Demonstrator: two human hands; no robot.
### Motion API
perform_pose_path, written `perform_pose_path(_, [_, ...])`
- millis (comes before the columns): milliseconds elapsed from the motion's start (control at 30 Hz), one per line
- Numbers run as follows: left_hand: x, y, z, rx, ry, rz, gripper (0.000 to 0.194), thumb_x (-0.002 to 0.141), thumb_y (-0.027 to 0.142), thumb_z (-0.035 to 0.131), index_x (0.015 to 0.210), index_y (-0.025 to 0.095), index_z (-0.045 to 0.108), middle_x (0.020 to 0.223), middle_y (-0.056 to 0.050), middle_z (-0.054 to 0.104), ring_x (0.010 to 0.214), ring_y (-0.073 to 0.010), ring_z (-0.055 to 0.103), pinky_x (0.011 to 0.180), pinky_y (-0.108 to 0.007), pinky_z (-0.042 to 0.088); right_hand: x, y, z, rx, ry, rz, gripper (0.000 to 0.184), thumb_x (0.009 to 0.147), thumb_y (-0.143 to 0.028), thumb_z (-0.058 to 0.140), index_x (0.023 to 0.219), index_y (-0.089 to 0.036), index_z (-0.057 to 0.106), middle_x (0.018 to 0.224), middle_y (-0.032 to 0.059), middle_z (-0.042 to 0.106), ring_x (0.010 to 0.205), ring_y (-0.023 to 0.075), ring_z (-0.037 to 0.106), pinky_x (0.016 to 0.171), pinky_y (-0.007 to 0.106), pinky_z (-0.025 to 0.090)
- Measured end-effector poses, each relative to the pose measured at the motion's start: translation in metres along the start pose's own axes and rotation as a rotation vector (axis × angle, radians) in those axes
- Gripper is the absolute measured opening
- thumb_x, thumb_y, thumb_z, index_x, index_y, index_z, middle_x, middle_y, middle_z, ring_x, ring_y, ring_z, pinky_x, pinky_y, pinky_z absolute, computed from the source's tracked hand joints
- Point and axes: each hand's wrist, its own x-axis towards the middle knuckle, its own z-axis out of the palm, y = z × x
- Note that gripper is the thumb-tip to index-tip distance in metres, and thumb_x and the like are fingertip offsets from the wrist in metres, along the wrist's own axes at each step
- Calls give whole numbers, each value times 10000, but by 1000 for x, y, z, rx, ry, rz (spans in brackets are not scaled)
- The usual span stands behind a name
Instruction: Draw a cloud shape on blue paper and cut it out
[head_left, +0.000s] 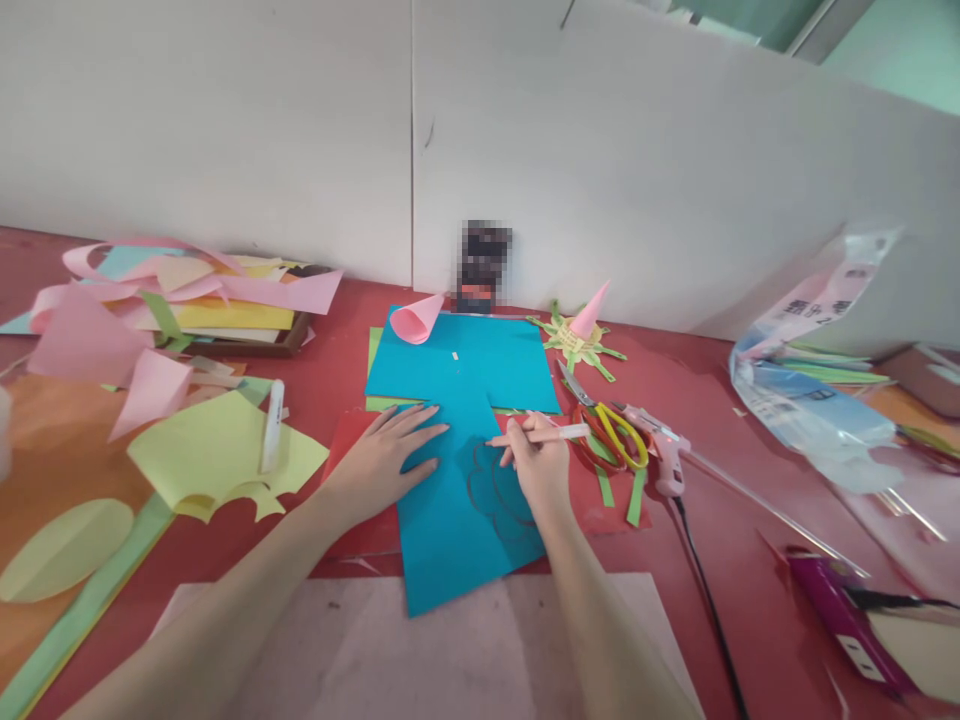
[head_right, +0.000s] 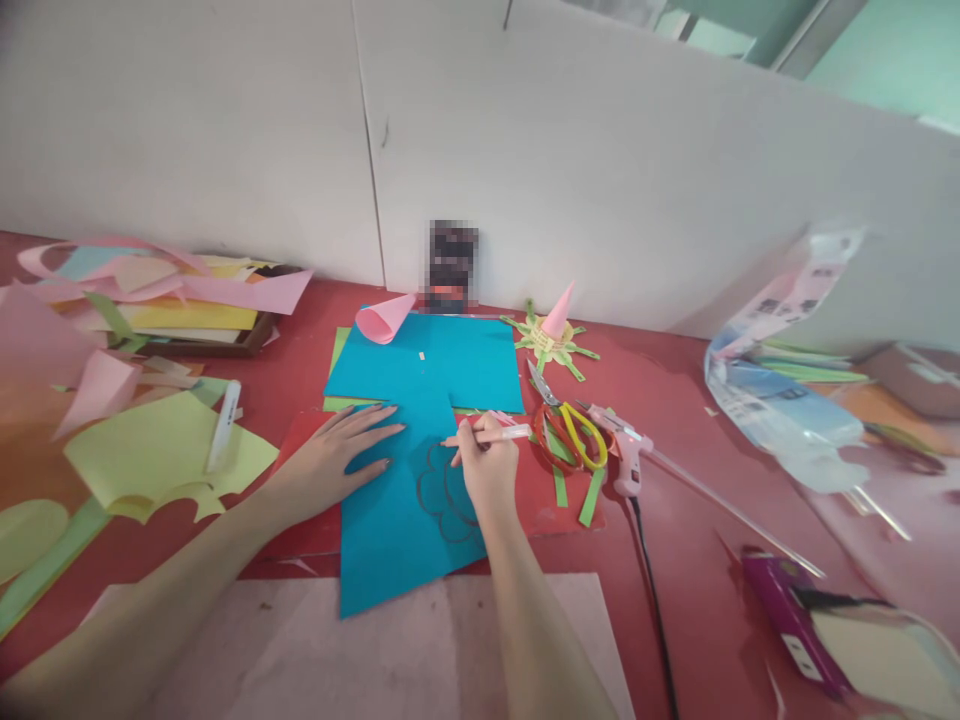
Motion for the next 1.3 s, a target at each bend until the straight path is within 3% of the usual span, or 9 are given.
perform_pose_path(233, [1, -1, 2, -8, 19, 12, 461, 876, 490, 373, 1294, 312, 448, 1438, 7, 350, 1313, -236, 314, 1094, -466, 224, 0, 0, 0, -11, -40, 7, 299, 836, -362, 501, 588, -245, 384, 434, -26, 580, 445, 161, 588, 532, 286, 465])
perform_pose_path(400, [1, -2, 2, -6, 13, 10, 462, 877, 493, 369, 1298, 318, 440, 1442, 8, 341, 1316, -231, 308, 1093, -473, 225, -1, -3, -1, -21, 39, 15, 304, 836, -308, 493, 570, -251, 357, 359, -56, 485, 549, 188, 649, 586, 283, 475])
perform_pose_path(733, [0, -1, 3, -11, 24, 10, 457, 874, 490, 378, 1294, 322, 445, 1434, 5, 357, 1309, -233, 321, 1091, -471, 225, 0, -1, -1, -43, 60, 12, 285, 831, -297, 487, 575, -253, 370, 358, -55, 491, 542, 185, 645, 617, 294, 485])
perform_pose_path(1100, [1, -1, 2, 9, -6, -8, 464, 877, 503, 355, 1298, 325, 434, 1445, 22, 335, 1322, -221, 298, 1093, -468, 227, -1, -1, 1, 34, -8, 32, 309, 832, -355, 517, 575, -241, 387, 424, -30, 580, 418, 153, 570, 528, 278, 466])
perform_pose_path(1300, [1, 0, 1, 5, -18, -1, 463, 882, 490, 354, 1306, 320, 425, 1453, 18, 318, 1331, -222, 279, 1098, -471, 212, -2, -1, 1, 26, -50, 20, 306, 824, -385, 530, 587, -240, 400, 425, -25, 583, 479, 175, 612, 512, 269, 467])
